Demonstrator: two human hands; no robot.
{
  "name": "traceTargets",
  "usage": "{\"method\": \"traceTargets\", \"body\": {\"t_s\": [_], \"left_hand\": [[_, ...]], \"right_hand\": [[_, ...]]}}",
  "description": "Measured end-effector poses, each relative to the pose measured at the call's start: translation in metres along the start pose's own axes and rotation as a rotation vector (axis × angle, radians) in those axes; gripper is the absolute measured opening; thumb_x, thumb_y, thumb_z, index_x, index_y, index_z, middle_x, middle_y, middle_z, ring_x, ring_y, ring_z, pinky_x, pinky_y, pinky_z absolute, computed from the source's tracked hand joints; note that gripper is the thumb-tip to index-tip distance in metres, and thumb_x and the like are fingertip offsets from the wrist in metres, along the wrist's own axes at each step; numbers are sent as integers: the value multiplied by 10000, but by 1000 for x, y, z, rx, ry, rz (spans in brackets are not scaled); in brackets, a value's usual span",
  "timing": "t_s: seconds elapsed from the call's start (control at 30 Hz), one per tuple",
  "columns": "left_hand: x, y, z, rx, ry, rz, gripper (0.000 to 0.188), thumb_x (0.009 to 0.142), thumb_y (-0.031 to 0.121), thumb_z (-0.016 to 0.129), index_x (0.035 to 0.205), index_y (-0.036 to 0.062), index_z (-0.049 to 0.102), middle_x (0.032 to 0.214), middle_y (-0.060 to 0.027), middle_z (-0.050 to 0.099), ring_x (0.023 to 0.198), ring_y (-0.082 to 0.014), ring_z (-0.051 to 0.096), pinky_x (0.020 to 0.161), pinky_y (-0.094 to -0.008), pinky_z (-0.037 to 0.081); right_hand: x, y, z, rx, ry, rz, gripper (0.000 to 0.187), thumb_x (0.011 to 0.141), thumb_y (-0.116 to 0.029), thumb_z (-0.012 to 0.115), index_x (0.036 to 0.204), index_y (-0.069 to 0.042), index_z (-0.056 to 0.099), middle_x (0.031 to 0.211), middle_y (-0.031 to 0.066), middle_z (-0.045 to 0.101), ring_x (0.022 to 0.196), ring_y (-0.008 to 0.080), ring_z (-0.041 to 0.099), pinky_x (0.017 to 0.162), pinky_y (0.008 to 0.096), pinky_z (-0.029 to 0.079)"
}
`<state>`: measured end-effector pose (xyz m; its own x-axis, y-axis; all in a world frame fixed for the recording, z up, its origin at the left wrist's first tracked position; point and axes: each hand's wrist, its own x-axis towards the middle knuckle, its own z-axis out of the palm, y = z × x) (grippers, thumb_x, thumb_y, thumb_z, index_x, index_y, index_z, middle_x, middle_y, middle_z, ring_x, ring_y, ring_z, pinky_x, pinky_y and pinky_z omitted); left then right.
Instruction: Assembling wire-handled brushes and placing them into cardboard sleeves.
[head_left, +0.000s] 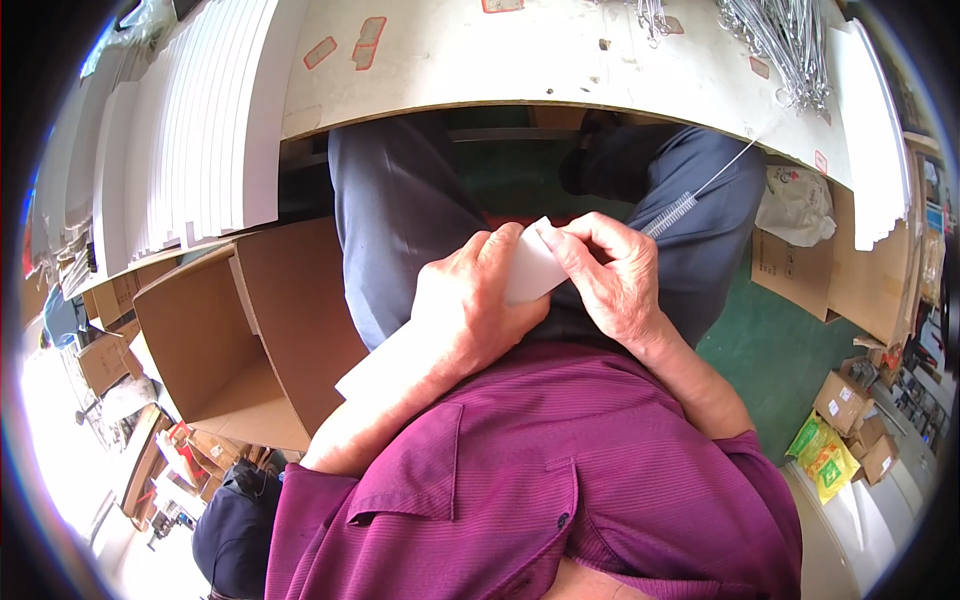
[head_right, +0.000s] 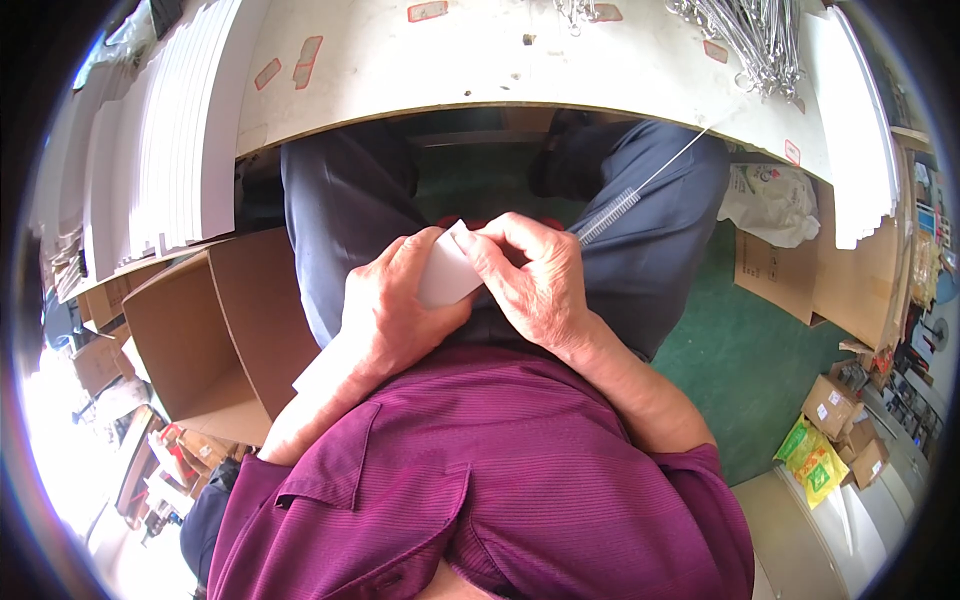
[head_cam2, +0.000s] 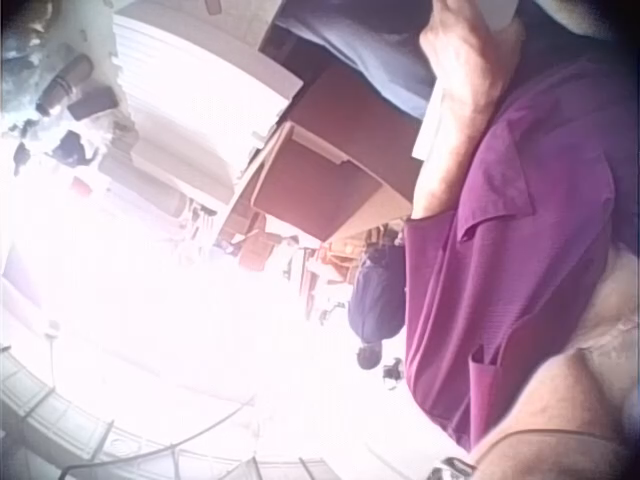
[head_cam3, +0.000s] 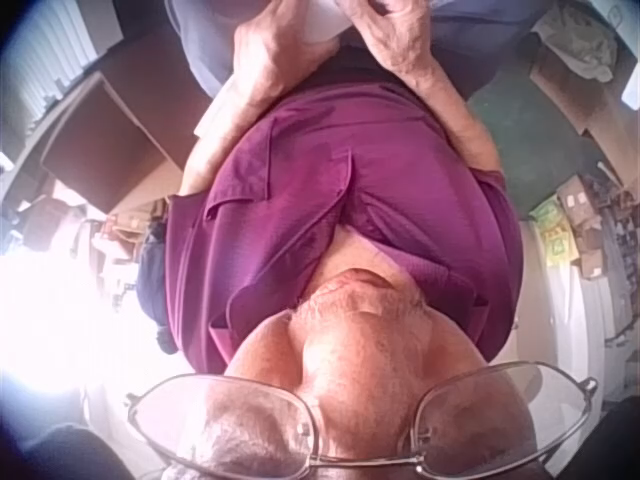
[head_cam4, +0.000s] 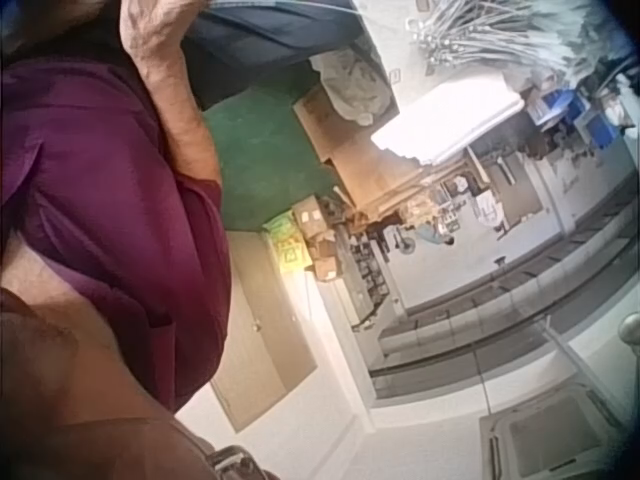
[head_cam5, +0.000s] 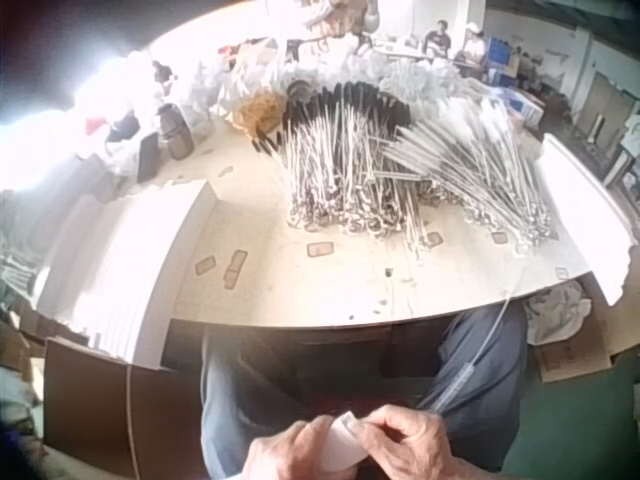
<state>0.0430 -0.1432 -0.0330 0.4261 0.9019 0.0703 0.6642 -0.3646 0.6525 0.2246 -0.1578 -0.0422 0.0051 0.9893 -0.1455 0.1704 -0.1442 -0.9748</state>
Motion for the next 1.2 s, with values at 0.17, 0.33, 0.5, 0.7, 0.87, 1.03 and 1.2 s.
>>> {"method": "traceTargets", "body": {"t_s": [0.17,0.33,0.5,0.7,0.87,1.03,1.2], "left_hand": [[4,6,0,-32,-25,-80,513,697,173,792,1158,29,619,897,-136,697,778,-333,721,671,-437,605],[6,8,-2,-54,-35,-101,523,707,189,797,1167,15,618,926,-150,705,803,-337,726,688,-436,607],[3,7,-4,-77,-45,-144,541,727,181,829,1190,0,619,1028,-197,714,897,-376,730,765,-422,613],[0,4,-4,-61,-22,-122,572,723,174,828,1213,-17,601,1038,-211,708,899,-392,728,758,-438,615],[-3,4,-2,-51,-21,-135,584,719,181,834,1213,-18,595,1031,-213,705,890,-401,723,754,-445,611],[-6,6,-1,-41,-35,-162,586,712,174,835,1216,-8,596,1029,-216,704,894,-402,723,758,-445,609],[-7,8,-1,-62,-22,-185,582,707,163,831,1214,-5,598,1031,-214,706,902,-400,723,765,-442,608]], "right_hand": [[-1,5,8,-40,69,-211,187,1005,-140,663,1061,24,731,843,148,739,748,153,706,668,283,544],[-3,5,8,39,-16,-152,352,1026,-169,629,1323,20,625,1067,222,736,996,274,743,841,329,572],[-6,6,9,-101,-74,-326,558,961,-207,726,1430,19,526,1111,248,714,1005,312,738,844,355,574],[-6,3,11,-139,-107,-319,675,903,-178,785,1473,10,477,1100,248,710,964,325,741,789,360,584],[-7,4,13,-167,-109,-336,674,902,-167,781,1478,0,475,1077,238,714,908,320,743,749,364,587],[-9,5,13,-157,-130,-303,673,904,-168,774,1485,-13,471,1055,238,714,856,306,743,720,357,585],[-10,3,12,-139,-148,-268,668,903,-147,772,1486,-17,473,1069,238,714,875,308,744,732,360,586]]}}
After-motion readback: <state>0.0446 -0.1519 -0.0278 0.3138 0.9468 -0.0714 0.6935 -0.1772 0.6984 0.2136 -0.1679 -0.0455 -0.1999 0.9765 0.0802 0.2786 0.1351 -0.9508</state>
